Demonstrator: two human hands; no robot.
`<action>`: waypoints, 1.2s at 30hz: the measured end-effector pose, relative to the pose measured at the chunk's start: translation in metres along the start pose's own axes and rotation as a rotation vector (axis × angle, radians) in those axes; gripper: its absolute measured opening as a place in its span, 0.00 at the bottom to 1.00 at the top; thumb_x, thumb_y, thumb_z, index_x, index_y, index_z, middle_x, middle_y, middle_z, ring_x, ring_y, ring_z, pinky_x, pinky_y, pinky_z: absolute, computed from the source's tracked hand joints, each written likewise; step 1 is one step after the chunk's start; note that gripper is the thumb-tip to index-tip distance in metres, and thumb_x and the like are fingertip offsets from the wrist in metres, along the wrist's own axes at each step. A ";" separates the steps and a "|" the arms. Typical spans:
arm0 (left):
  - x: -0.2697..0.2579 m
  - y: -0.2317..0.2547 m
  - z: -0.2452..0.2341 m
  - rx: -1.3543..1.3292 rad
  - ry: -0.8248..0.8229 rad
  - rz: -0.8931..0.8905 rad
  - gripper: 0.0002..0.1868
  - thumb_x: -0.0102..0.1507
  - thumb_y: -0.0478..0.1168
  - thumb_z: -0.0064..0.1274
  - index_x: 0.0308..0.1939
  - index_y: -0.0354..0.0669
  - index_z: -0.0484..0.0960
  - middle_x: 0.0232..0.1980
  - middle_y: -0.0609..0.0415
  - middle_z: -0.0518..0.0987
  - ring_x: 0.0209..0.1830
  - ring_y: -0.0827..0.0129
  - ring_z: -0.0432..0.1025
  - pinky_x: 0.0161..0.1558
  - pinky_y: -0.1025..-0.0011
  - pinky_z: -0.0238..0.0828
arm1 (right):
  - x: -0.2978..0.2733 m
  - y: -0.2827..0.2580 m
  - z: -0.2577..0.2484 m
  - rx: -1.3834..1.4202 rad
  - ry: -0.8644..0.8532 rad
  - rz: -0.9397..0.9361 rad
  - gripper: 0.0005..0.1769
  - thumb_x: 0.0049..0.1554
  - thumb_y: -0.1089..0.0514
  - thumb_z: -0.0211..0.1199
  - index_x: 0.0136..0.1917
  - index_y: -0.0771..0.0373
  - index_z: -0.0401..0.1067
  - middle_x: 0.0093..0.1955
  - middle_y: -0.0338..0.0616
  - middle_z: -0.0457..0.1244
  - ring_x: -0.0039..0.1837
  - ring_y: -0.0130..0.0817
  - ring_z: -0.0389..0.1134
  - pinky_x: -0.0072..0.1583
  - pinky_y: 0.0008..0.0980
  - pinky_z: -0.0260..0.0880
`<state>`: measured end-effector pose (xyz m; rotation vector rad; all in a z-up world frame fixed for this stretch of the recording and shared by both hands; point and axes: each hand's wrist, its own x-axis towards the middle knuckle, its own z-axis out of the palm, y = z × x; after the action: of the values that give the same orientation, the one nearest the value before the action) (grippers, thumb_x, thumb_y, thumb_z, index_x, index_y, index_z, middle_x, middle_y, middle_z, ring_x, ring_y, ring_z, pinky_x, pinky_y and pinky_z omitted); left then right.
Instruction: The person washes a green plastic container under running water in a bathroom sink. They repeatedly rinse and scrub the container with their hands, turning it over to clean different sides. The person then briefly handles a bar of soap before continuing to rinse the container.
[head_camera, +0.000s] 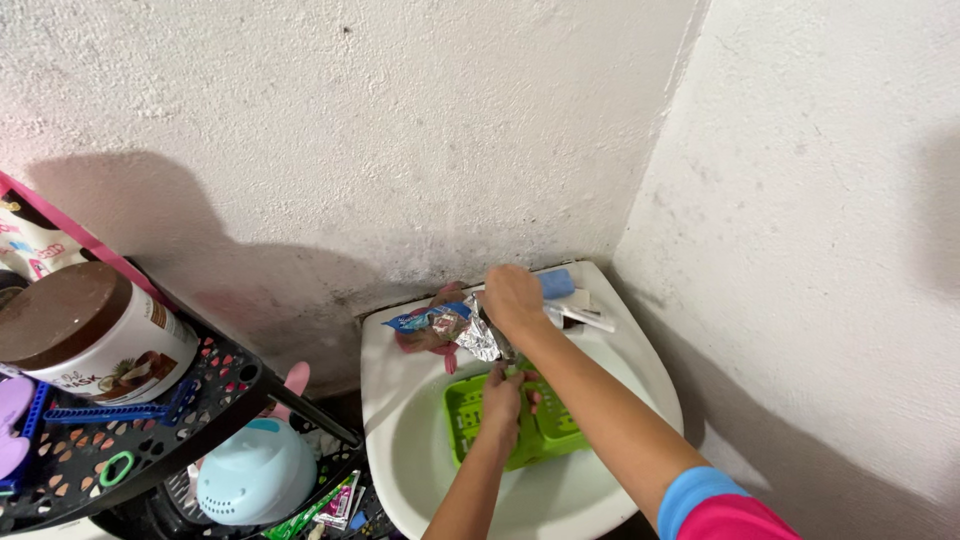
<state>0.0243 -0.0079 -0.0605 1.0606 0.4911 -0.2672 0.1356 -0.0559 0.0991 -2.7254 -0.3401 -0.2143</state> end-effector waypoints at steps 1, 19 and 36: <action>-0.003 0.005 -0.003 -0.020 0.017 -0.003 0.20 0.67 0.33 0.43 0.63 0.42 0.64 0.41 0.46 0.81 0.22 0.67 0.71 0.21 0.70 0.64 | 0.004 0.002 -0.001 -0.018 -0.019 0.005 0.19 0.49 0.48 0.73 0.40 0.68 0.80 0.45 0.60 0.70 0.51 0.55 0.73 0.53 0.46 0.73; -0.081 0.004 0.000 0.107 0.030 0.276 0.19 0.67 0.27 0.39 0.62 0.40 0.64 0.48 0.50 0.80 0.29 0.69 0.77 0.31 0.73 0.73 | 0.016 0.037 -0.012 0.167 -0.196 0.069 0.20 0.53 0.40 0.71 0.45 0.59 0.80 0.41 0.52 0.71 0.46 0.49 0.75 0.52 0.46 0.73; -0.095 0.021 0.019 0.394 -0.118 0.147 0.26 0.67 0.27 0.38 0.70 0.41 0.59 0.47 0.43 0.79 0.21 0.60 0.78 0.21 0.67 0.73 | -0.062 0.129 -0.011 -0.220 -0.127 -0.132 0.22 0.43 0.45 0.77 0.48 0.55 0.80 0.50 0.41 0.67 0.55 0.44 0.69 0.56 0.42 0.71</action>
<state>-0.0437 -0.0167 0.0115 1.4481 0.2562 -0.3011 0.1097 -0.1889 0.0513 -2.9439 -0.5645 -0.1200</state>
